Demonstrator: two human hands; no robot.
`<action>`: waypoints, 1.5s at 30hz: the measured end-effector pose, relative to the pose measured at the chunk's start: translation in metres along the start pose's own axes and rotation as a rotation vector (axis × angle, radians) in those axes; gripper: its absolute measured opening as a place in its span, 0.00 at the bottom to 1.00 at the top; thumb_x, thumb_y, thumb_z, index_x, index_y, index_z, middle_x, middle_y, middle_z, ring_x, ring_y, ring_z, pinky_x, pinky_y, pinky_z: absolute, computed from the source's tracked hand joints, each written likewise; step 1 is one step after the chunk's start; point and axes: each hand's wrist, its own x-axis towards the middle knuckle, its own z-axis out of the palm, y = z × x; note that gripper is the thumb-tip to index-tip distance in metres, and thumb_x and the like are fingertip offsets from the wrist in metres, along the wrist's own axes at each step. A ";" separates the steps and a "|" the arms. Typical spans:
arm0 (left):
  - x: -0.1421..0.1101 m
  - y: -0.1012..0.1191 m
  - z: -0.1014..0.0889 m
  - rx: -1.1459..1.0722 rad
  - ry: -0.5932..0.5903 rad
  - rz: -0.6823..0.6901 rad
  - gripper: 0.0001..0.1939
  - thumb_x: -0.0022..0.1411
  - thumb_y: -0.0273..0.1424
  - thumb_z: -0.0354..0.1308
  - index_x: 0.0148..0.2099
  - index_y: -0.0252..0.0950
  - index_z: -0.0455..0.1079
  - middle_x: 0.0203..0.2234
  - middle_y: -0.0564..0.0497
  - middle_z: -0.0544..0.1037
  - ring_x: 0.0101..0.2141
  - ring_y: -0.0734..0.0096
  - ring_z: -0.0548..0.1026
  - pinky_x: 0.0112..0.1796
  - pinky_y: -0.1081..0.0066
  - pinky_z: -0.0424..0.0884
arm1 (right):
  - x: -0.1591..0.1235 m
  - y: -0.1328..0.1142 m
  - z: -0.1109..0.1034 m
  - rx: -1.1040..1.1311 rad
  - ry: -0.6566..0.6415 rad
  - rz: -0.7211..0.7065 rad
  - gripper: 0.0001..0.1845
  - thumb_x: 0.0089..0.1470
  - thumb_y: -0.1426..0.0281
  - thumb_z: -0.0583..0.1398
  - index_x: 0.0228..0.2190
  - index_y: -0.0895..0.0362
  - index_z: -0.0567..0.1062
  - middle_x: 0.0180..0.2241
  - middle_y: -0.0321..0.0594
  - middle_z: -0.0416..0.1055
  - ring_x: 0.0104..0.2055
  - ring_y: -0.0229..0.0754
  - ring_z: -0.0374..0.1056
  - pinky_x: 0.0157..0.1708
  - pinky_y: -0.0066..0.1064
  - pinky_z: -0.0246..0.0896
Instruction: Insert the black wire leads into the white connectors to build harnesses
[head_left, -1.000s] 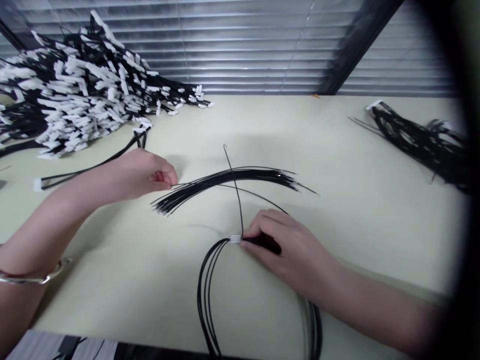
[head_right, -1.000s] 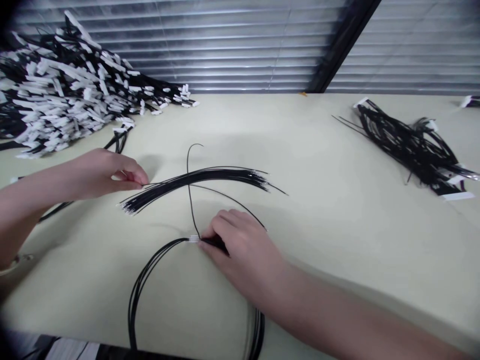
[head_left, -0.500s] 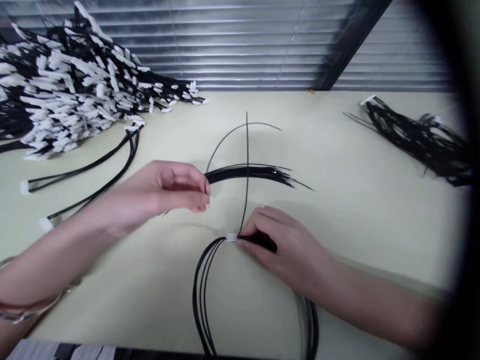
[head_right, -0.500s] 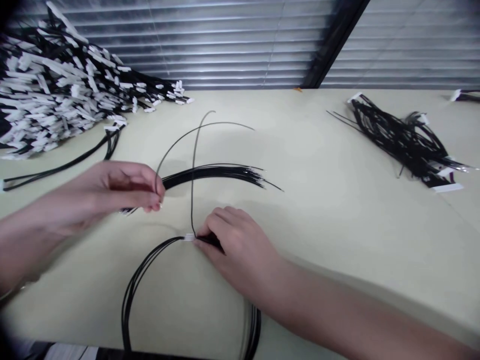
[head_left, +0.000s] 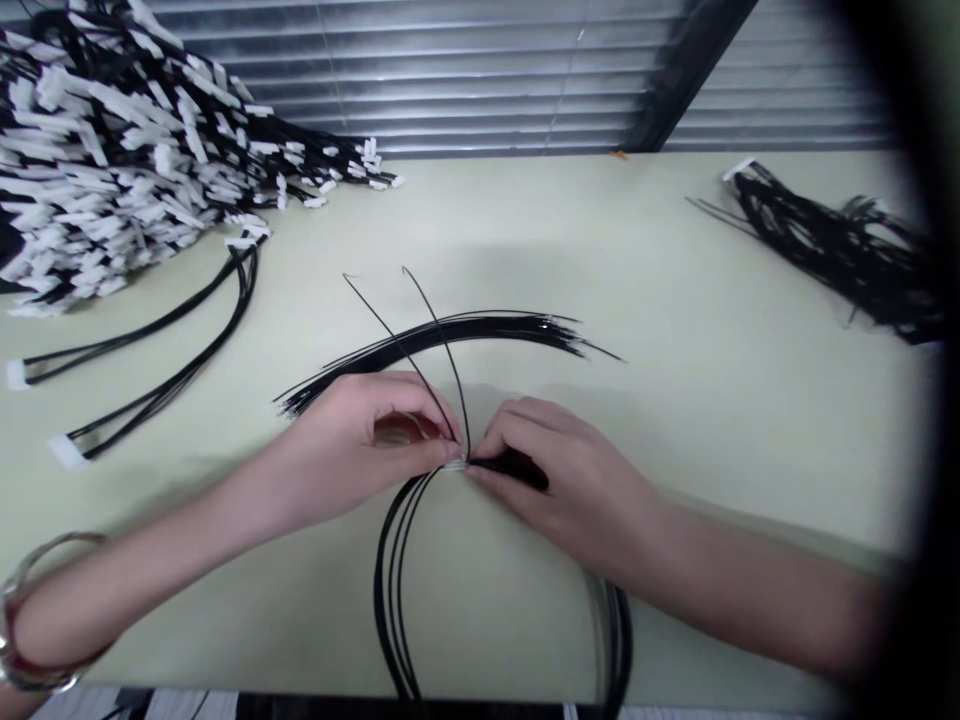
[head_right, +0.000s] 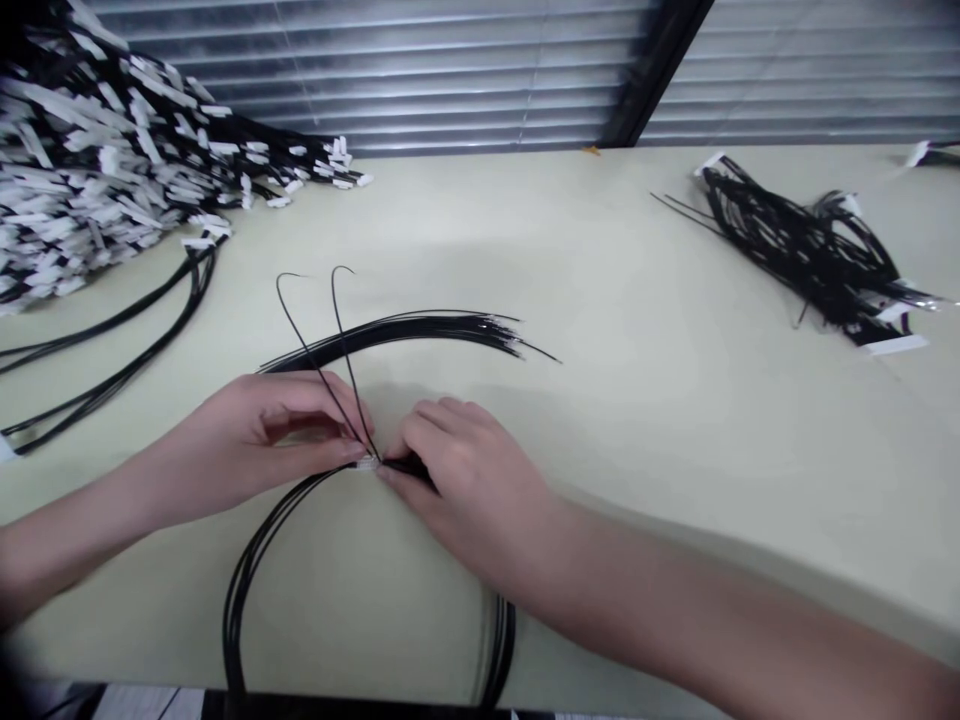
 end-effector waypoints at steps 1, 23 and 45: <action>0.000 0.000 0.000 0.001 -0.003 -0.004 0.05 0.57 0.30 0.56 0.33 0.35 0.71 0.32 0.51 0.75 0.34 0.73 0.74 0.36 0.74 0.72 | 0.000 0.000 0.000 0.001 -0.002 0.002 0.06 0.54 0.70 0.58 0.27 0.56 0.66 0.29 0.35 0.66 0.34 0.38 0.61 0.35 0.31 0.55; 0.006 0.009 -0.003 0.245 -0.066 0.144 0.04 0.57 0.24 0.55 0.31 0.34 0.72 0.30 0.53 0.72 0.31 0.75 0.71 0.33 0.76 0.68 | 0.000 0.001 0.001 0.009 0.027 -0.038 0.06 0.54 0.72 0.58 0.26 0.57 0.65 0.29 0.34 0.65 0.33 0.37 0.60 0.35 0.30 0.55; -0.014 -0.006 -0.104 0.955 0.063 -0.160 0.11 0.58 0.35 0.54 0.41 0.38 0.73 0.35 0.53 0.79 0.33 0.70 0.74 0.34 0.74 0.64 | -0.003 0.002 0.003 0.020 -0.016 0.018 0.04 0.54 0.71 0.58 0.28 0.55 0.66 0.30 0.32 0.65 0.35 0.36 0.59 0.37 0.31 0.54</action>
